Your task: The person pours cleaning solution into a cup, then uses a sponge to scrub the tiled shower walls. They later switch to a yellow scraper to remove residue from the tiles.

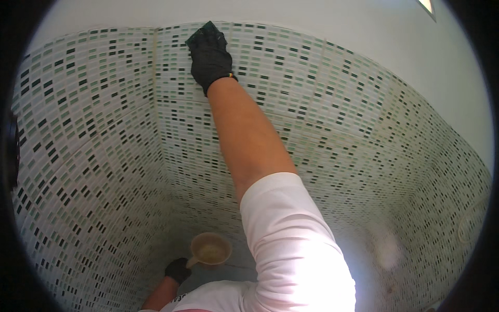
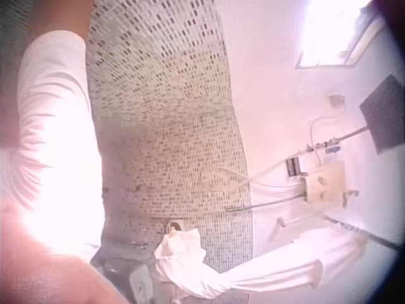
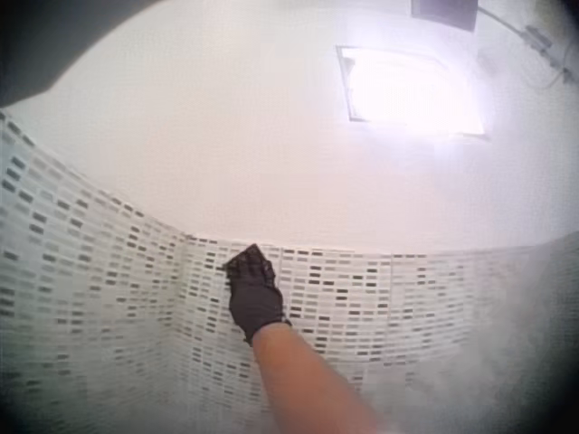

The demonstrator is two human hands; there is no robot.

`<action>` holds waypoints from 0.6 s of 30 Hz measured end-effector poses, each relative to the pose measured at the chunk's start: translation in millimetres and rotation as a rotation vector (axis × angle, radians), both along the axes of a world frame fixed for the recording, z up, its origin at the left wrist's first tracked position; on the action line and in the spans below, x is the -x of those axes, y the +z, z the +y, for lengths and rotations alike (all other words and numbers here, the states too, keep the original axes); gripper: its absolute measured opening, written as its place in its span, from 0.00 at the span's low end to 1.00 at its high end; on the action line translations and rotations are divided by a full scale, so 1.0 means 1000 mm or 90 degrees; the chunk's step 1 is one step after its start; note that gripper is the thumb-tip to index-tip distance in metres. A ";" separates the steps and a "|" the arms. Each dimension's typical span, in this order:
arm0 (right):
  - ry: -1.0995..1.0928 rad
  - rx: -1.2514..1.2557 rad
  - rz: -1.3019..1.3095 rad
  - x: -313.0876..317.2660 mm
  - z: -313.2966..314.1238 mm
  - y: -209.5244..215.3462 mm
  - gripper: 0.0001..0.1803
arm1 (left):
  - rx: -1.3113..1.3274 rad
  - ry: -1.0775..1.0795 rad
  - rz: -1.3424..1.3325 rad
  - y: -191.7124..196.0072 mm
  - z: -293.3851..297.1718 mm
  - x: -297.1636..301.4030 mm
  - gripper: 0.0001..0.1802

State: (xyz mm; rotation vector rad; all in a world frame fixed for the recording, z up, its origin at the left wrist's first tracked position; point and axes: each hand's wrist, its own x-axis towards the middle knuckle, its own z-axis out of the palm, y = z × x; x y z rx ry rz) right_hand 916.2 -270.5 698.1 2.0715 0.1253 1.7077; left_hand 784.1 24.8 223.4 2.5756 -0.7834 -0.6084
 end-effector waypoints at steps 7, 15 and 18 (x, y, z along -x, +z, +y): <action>-0.025 -0.024 -0.168 0.112 -0.120 -0.001 0.26 | 0.001 -0.006 -0.035 -0.008 0.027 -0.036 0.13; 0.078 -0.082 -0.290 0.029 -0.071 0.012 0.24 | 0.021 -0.050 0.019 -0.016 0.033 -0.039 0.16; -0.007 -0.095 -0.137 -0.054 0.021 0.019 0.24 | 0.023 -0.039 0.055 -0.015 0.031 -0.031 0.18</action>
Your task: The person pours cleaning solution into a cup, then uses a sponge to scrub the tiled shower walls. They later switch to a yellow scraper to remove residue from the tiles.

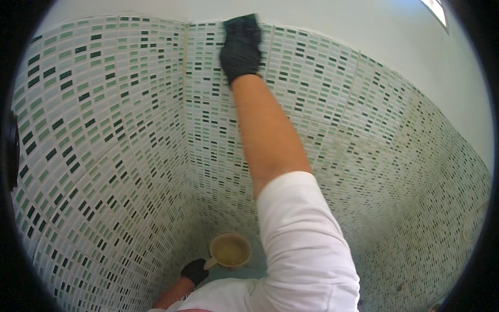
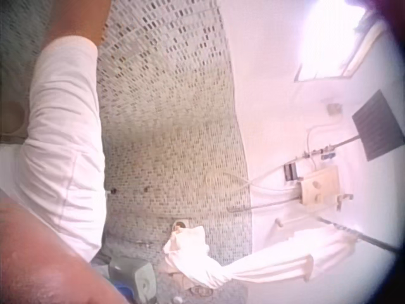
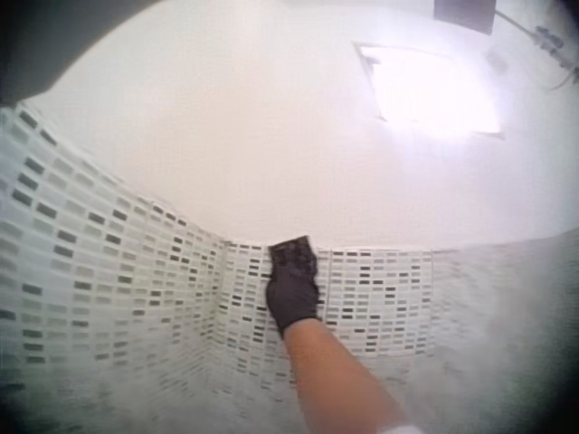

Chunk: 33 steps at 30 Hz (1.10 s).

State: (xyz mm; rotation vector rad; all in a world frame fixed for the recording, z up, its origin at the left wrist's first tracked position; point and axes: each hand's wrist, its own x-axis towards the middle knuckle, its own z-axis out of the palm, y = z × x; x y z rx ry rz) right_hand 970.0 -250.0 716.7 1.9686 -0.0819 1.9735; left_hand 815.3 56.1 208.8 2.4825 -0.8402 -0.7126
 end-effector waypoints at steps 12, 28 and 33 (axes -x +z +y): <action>0.079 0.126 0.458 0.000 0.035 -0.052 0.22 | 0.019 0.000 -0.031 -0.002 0.016 -0.003 0.15; 0.086 0.201 0.550 0.002 0.028 -0.106 0.21 | 0.044 0.000 -0.045 -0.006 0.027 0.008 0.14; -0.079 0.265 0.362 0.003 0.042 0.021 0.21 | 0.019 -0.030 0.015 -0.015 0.028 0.006 0.18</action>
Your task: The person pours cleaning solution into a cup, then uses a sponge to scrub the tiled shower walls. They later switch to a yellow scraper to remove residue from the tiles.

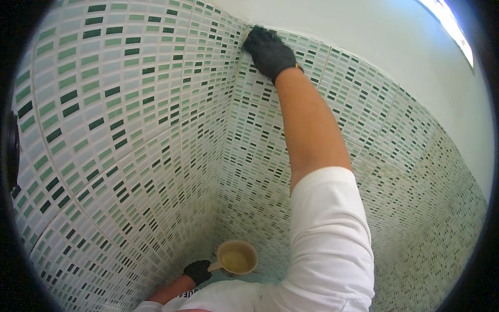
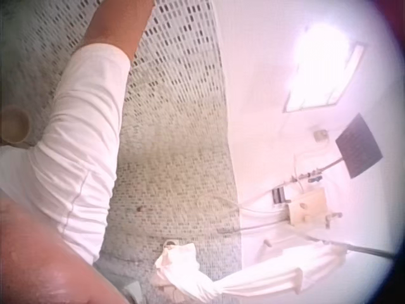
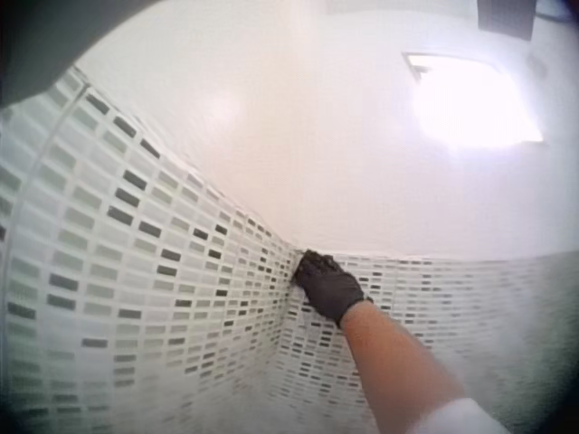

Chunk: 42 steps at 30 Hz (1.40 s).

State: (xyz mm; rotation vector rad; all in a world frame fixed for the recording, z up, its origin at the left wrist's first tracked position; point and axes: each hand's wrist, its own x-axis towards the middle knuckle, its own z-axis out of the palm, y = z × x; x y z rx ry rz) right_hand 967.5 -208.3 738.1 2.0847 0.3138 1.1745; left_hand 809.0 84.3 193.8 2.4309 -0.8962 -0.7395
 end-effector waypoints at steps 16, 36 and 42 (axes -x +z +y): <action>0.001 -0.078 -0.124 0.071 -0.044 -0.013 0.23 | -0.023 -0.016 -0.036 0.016 -0.001 -0.001 0.20; 0.071 -0.228 0.025 0.068 -0.035 -0.107 0.41 | -0.072 -0.120 -0.073 0.023 -0.045 -0.003 0.15; -0.057 -0.316 -0.307 0.217 -0.182 -0.106 0.42 | -0.052 -0.171 -0.086 0.042 -0.063 0.000 0.15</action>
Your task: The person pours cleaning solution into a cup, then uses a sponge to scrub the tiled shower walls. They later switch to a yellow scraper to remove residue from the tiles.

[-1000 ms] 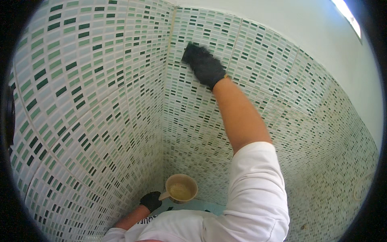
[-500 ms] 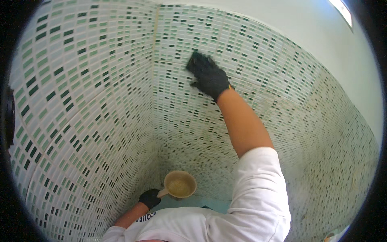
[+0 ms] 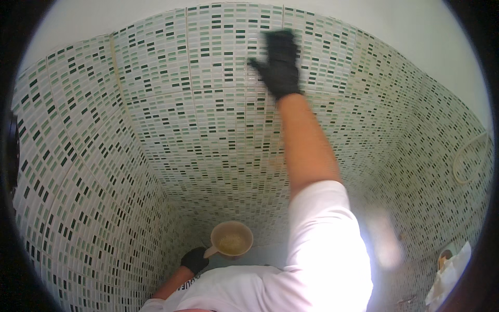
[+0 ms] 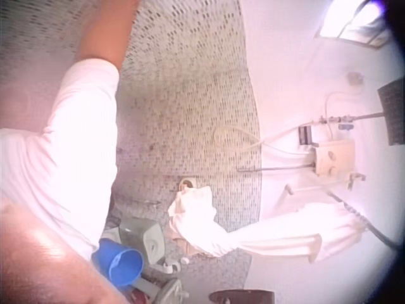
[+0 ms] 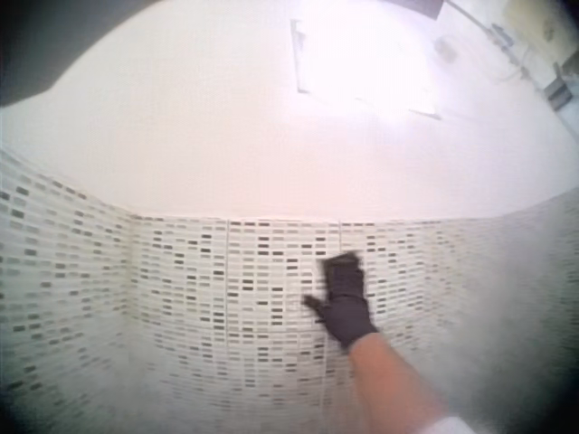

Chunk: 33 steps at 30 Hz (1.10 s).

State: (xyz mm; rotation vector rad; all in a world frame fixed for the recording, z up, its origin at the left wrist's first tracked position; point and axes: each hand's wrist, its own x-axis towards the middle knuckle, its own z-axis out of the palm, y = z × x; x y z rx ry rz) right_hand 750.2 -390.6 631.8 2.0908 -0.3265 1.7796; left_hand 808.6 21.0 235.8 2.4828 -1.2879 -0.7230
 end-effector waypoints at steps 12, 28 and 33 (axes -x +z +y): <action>0.067 0.010 -0.045 -0.094 0.107 0.001 0.19 | 0.016 -0.016 0.001 0.002 -0.001 -0.002 0.17; -0.085 -0.083 -0.016 -0.026 0.073 0.012 0.24 | 0.036 -0.018 -0.021 0.005 -0.005 -0.012 0.14; -0.163 -0.105 0.051 -0.024 0.082 0.017 0.21 | 0.047 -0.038 -0.021 0.003 -0.007 -0.004 0.14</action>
